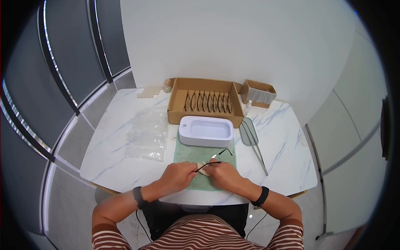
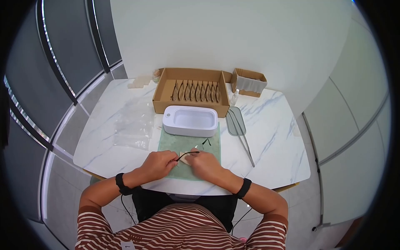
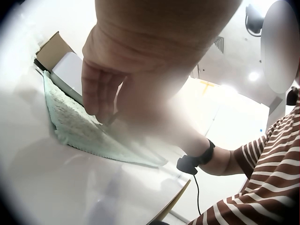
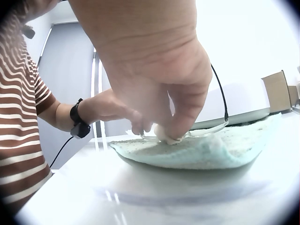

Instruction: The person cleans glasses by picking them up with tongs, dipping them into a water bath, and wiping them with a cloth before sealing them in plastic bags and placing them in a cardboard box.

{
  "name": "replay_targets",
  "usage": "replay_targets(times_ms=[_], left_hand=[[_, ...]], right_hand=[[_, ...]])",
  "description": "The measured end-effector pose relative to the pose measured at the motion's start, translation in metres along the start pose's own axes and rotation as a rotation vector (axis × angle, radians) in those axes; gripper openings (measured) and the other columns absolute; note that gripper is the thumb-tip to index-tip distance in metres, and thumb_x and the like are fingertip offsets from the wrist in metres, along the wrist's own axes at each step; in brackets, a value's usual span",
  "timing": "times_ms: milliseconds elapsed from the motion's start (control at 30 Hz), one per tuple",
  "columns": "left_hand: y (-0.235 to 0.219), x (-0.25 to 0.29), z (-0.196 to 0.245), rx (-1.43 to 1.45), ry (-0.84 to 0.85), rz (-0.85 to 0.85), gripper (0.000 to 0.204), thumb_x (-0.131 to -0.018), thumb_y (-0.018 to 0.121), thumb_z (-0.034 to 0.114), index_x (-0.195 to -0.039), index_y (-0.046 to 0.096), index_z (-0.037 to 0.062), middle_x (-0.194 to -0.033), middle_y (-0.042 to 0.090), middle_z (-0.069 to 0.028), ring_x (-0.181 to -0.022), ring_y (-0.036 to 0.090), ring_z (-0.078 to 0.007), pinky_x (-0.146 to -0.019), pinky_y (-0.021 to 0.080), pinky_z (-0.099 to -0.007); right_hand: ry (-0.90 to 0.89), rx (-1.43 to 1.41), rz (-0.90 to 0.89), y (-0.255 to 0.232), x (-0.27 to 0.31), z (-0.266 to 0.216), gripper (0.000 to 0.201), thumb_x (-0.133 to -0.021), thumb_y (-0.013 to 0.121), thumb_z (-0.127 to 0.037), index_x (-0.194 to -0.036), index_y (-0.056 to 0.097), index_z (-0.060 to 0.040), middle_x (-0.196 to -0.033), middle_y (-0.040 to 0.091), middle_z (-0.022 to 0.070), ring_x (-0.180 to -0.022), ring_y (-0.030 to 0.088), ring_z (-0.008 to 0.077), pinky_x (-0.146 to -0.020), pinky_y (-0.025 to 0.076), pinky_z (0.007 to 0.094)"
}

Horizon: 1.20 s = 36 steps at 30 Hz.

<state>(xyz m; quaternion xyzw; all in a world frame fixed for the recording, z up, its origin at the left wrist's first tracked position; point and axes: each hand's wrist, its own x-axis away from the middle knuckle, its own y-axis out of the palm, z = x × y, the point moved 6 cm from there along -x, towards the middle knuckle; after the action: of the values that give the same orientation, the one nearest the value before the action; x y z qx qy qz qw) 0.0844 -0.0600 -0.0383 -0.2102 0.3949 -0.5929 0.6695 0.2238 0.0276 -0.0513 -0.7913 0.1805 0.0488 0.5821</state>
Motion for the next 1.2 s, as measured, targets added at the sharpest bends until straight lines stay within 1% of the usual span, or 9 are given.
replay_targets(times_ms=[67,367,633,733,800,833,900,1033,1200], left_hand=[[0.0,0.0,0.0,-0.008,-0.019,-0.008,0.01,-0.089,0.068,0.012,-0.095,0.066,0.0039,-0.087,0.068,-0.015,-0.079,0.065,-0.0376,-0.069,0.053,-0.0437],[0.0,-0.005,0.003,-0.063,0.026,0.0,0.011,-0.09,0.067,0.011,-0.099,0.067,0.0052,-0.09,0.069,-0.0146,-0.081,0.066,-0.0373,-0.069,0.053,-0.0439],[0.006,-0.013,-0.002,-0.1,0.066,-0.013,0.02,-0.089,0.068,0.011,-0.109,0.066,0.0078,-0.092,0.069,-0.013,-0.084,0.067,-0.0356,-0.069,0.053,-0.044],[0.011,-0.017,-0.001,-0.152,0.122,-0.026,0.021,-0.089,0.068,0.011,-0.11,0.067,0.0088,-0.088,0.067,-0.012,-0.081,0.067,-0.0345,-0.067,0.053,-0.0441],[0.013,-0.018,-0.003,-0.179,0.125,-0.035,0.02,-0.089,0.068,0.012,-0.109,0.068,0.0092,-0.085,0.066,-0.0116,-0.079,0.066,-0.0341,-0.066,0.052,-0.0442],[0.014,-0.019,-0.005,-0.219,0.125,-0.041,0.019,-0.09,0.067,0.012,-0.109,0.07,0.0097,-0.083,0.065,-0.0115,-0.077,0.066,-0.0341,-0.065,0.052,-0.0442],[0.016,-0.021,-0.007,-0.26,0.126,-0.05,0.019,-0.09,0.067,0.013,-0.108,0.072,0.0103,-0.081,0.064,-0.0115,-0.075,0.065,-0.0342,-0.064,0.051,-0.0443],[0.018,-0.024,-0.01,-0.295,0.062,-0.096,0.02,-0.091,0.067,0.014,-0.109,0.076,0.0118,-0.08,0.063,-0.0129,-0.075,0.064,-0.0344,-0.065,0.051,-0.0443],[0.017,-0.026,-0.014,-0.261,0.034,-0.115,0.02,-0.091,0.066,0.013,-0.108,0.077,0.011,-0.08,0.062,-0.014,-0.077,0.064,-0.0346,-0.067,0.051,-0.0442]], right_hand=[[0.073,0.033,0.101,-0.02,0.0,0.003,0.022,-0.081,0.063,-0.007,-0.101,0.072,-0.006,-0.09,0.061,0.0127,-0.077,0.068,0.0329,-0.067,0.056,0.0431],[0.173,0.213,0.149,-0.032,0.011,0.013,0.016,-0.08,0.068,-0.008,-0.093,0.077,-0.0113,-0.083,0.06,0.0065,-0.069,0.066,0.0274,-0.058,0.054,0.04],[0.313,0.308,0.026,-0.057,0.046,0.037,0.012,-0.078,0.07,-0.009,-0.088,0.076,-0.0096,-0.084,0.064,0.0064,-0.068,0.067,0.0299,-0.061,0.055,0.0406],[0.329,0.211,0.058,-0.055,0.053,0.043,0.023,-0.081,0.065,-0.01,-0.103,0.072,-0.0058,-0.089,0.067,0.012,-0.07,0.068,0.0333,-0.06,0.054,0.045],[0.356,0.218,0.014,-0.051,0.056,0.045,0.047,-0.083,0.064,-0.009,-0.13,0.063,-0.0052,-0.093,0.069,0.0154,-0.072,0.069,0.0347,-0.062,0.054,0.0459],[0.358,0.216,0.016,-0.05,0.056,0.045,0.047,-0.083,0.064,-0.009,-0.13,0.063,-0.0052,-0.093,0.069,0.0154,-0.072,0.069,0.0347,-0.062,0.054,0.0459],[0.364,0.223,-0.038,-0.047,0.054,0.044,0.063,-0.083,0.062,-0.008,-0.145,0.05,-0.0043,-0.092,0.069,0.0164,-0.072,0.069,0.0351,-0.061,0.054,0.0458],[0.321,0.193,-0.019,-0.046,0.046,0.036,0.068,-0.081,0.062,-0.006,-0.147,0.047,-0.0051,-0.09,0.068,0.0159,-0.07,0.068,0.035,-0.06,0.054,0.0455],[0.324,0.227,-0.133,-0.039,0.038,0.028,0.075,-0.079,0.064,-0.006,-0.151,0.047,-0.0185,-0.086,0.064,0.0113,-0.065,0.066,0.0315,-0.056,0.053,0.0428]])
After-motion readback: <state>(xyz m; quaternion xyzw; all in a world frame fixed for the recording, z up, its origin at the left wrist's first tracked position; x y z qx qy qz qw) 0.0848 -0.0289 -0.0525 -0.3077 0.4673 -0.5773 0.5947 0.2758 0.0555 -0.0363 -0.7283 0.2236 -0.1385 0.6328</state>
